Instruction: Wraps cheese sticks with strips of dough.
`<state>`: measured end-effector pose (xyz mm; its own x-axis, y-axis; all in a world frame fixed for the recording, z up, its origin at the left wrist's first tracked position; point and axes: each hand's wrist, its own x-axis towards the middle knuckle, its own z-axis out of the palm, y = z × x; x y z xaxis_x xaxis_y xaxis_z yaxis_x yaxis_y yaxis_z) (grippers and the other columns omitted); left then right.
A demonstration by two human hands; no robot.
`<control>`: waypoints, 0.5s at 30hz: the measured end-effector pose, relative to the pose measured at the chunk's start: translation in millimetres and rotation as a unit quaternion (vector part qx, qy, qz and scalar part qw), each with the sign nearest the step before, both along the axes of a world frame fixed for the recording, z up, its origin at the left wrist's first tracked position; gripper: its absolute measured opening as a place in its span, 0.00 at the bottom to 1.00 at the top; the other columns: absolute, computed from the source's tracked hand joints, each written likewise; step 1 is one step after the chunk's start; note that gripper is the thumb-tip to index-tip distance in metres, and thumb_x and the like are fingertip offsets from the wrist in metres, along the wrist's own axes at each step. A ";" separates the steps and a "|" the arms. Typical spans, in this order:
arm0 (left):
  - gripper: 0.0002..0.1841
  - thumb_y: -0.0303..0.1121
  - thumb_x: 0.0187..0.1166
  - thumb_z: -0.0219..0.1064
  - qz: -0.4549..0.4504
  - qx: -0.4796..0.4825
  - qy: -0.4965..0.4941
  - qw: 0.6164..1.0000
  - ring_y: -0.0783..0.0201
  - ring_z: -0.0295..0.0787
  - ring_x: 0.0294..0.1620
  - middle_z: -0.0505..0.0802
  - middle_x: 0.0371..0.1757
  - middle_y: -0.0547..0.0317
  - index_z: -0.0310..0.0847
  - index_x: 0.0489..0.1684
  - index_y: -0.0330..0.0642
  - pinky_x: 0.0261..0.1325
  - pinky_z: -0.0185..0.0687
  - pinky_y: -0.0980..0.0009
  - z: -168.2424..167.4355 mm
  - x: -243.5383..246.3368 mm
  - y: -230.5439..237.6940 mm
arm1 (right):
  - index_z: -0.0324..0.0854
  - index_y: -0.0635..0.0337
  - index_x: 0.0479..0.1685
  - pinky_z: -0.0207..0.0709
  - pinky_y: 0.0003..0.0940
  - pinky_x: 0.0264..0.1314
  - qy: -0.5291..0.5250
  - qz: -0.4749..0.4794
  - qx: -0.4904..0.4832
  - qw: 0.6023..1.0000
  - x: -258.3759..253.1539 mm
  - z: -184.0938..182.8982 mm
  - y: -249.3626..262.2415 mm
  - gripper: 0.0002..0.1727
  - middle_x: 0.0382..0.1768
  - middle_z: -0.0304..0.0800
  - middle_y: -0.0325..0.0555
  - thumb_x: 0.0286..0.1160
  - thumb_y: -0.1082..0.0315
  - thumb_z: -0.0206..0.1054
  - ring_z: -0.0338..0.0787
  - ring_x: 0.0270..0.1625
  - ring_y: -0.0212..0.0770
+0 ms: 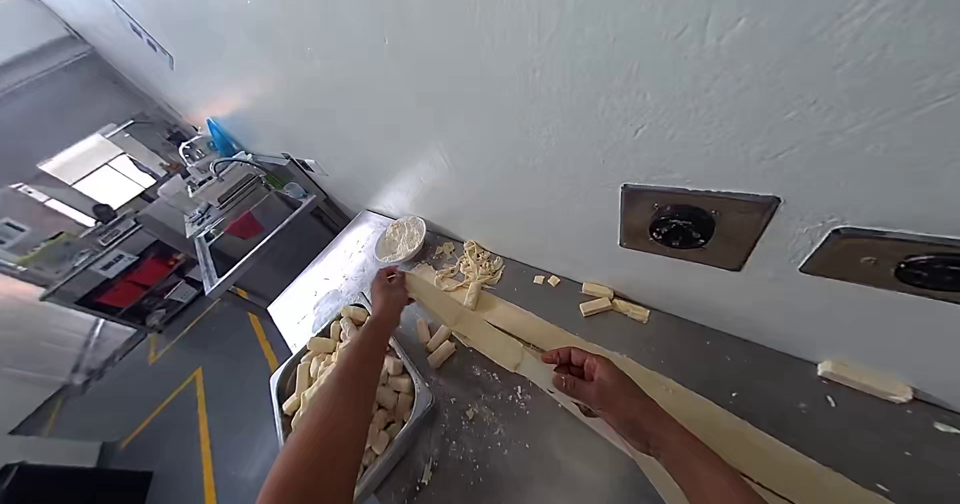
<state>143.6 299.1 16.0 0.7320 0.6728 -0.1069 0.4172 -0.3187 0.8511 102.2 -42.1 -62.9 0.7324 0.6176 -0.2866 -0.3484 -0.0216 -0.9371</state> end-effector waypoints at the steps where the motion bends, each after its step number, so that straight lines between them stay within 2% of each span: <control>1: 0.20 0.34 0.94 0.51 0.017 -0.017 -0.003 1.000 0.43 0.87 0.53 0.84 0.64 0.31 0.67 0.77 0.31 0.55 0.83 0.46 3.8 10.5 13.1 | 0.79 0.59 0.65 0.70 0.20 0.28 -0.005 -0.001 0.000 1.000 1.8 1.3 0.7 0.16 0.38 0.85 0.34 0.80 0.72 0.65 0.79 0.29 0.25; 4: 0.20 0.33 0.94 0.51 0.022 -0.033 0.018 0.999 0.45 0.86 0.52 0.82 0.65 0.31 0.66 0.78 0.33 0.54 0.84 0.50 5.8 39.3 56.9 | 0.80 0.58 0.63 0.72 0.20 0.29 -0.021 -0.006 -0.020 1.000 5.0 3.6 14.2 0.15 0.39 0.87 0.32 0.78 0.72 0.66 0.82 0.31 0.24; 9: 0.20 0.32 0.92 0.51 0.010 -0.060 0.085 0.995 0.45 0.86 0.55 0.82 0.66 0.32 0.67 0.80 0.36 0.57 0.83 0.51 -9.6 86.0 140.3 | 0.83 0.58 0.60 0.81 0.21 0.41 -0.056 -0.042 -0.056 0.996 3.1 11.8 55.0 0.15 0.45 0.91 0.32 0.75 0.70 0.68 0.88 0.41 0.24; 13: 0.20 0.29 0.91 0.53 0.031 -0.077 0.113 0.990 0.47 0.85 0.53 0.83 0.65 0.33 0.69 0.80 0.37 0.53 0.83 0.54 -20.0 107.0 202.3 | 0.83 0.58 0.56 0.84 0.22 0.44 -0.088 -0.087 -0.043 0.991 -5.4 27.0 63.4 0.14 0.42 0.91 0.27 0.72 0.73 0.68 0.89 0.41 0.22; 15: 0.19 0.28 0.89 0.54 0.041 -0.078 0.150 0.985 0.49 0.85 0.52 0.82 0.64 0.33 0.70 0.77 0.35 0.53 0.85 0.55 -29.2 115.2 228.4 | 0.83 0.57 0.55 0.82 0.21 0.38 -0.096 -0.123 -0.043 0.987 -9.5 32.9 59.6 0.14 0.40 0.91 0.24 0.72 0.75 0.67 0.87 0.37 0.20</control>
<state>258.8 527.5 -13.2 0.5962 0.6861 -0.4169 0.6761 -0.1490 0.7216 92.7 17.5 -30.0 0.9026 0.3947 -0.1717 -0.1694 -0.0409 -0.9847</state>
